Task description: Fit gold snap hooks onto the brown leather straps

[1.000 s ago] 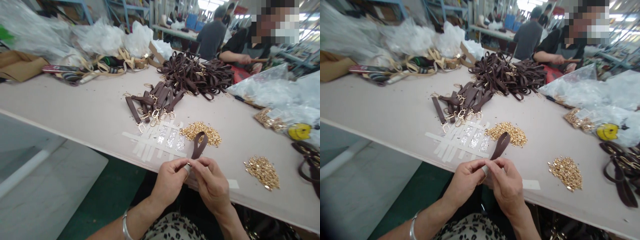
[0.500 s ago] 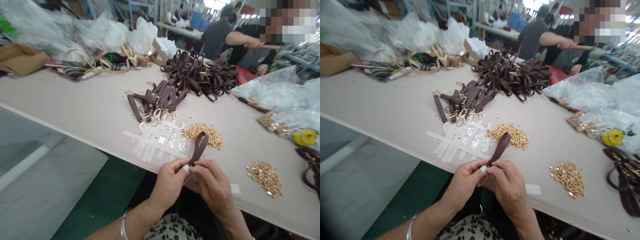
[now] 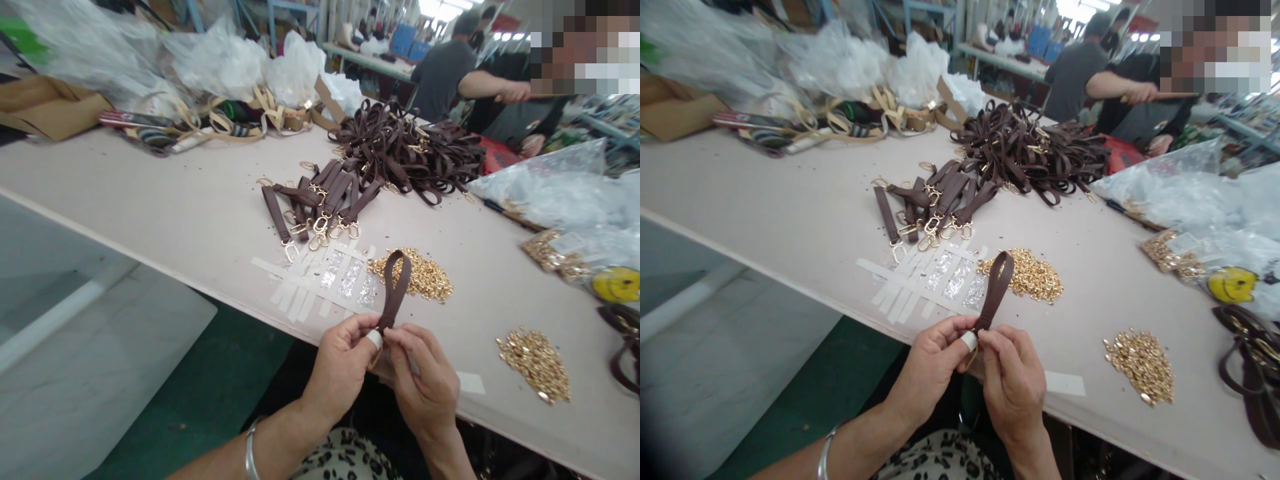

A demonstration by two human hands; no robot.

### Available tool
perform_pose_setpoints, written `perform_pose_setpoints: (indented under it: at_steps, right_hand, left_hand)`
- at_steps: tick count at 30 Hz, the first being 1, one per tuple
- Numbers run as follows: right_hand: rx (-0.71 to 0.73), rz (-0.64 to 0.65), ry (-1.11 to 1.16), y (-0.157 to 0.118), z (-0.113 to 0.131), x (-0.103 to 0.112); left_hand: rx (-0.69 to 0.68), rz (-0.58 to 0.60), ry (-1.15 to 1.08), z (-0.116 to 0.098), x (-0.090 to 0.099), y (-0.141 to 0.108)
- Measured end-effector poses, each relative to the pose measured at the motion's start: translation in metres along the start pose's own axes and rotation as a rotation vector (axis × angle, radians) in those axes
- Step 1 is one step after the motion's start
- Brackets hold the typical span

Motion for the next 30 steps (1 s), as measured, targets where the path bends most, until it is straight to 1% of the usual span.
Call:
perform_pose_setpoints:
  at_steps: [4,9,12,15,18,21,23,25,28,30]
  right_hand:
    - [-0.12,-0.015,0.07,0.0,-0.006,-0.002]
    - [-0.318,0.002,0.234,-0.002,-0.017,-0.004]
    - [-0.49,0.016,0.413,-0.009,-0.03,-0.007]
    - [-0.644,0.03,0.574,-0.02,-0.04,-0.013]
    - [-0.715,0.022,0.664,-0.027,-0.043,-0.016]
    - [-0.727,-0.037,0.761,-0.028,-0.04,-0.017]
    - [-0.725,-0.089,0.79,-0.026,-0.039,-0.017]
    - [-0.718,-0.093,0.78,-0.023,-0.036,-0.019]
    - [-0.731,-0.013,0.772,-0.02,-0.033,-0.02]
    - [-0.722,0.069,0.728,-0.018,-0.036,-0.014]
  left_hand:
    - [-0.001,0.013,-0.041,-0.001,-0.002,-0.001]
    - [-0.087,0.084,0.028,-0.005,-0.004,-0.004]
    - [-0.167,0.099,0.153,-0.01,-0.004,-0.008]
    - [-0.261,0.091,0.345,-0.016,-0.002,-0.011]
    - [-0.375,0.103,0.546,-0.024,-0.003,-0.017]
    - [-0.441,0.107,0.665,-0.029,-0.001,-0.021]
    - [-0.433,0.097,0.687,-0.028,0.002,-0.02]
    - [-0.401,0.087,0.682,-0.025,0.005,-0.017]
    - [-0.308,0.101,0.636,-0.016,0.004,-0.013]
    - [-0.229,0.137,0.589,-0.011,0.001,-0.011]
Point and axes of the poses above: each hand's wrist, its own y-axis towards the middle knuckle, its own x-axis out of the back of the hand, z = x × y, the point moved 8 cm from there along y, towards the middle knuckle, and after that the axes turned 2 degrees about -x, right-handed, at the moved point
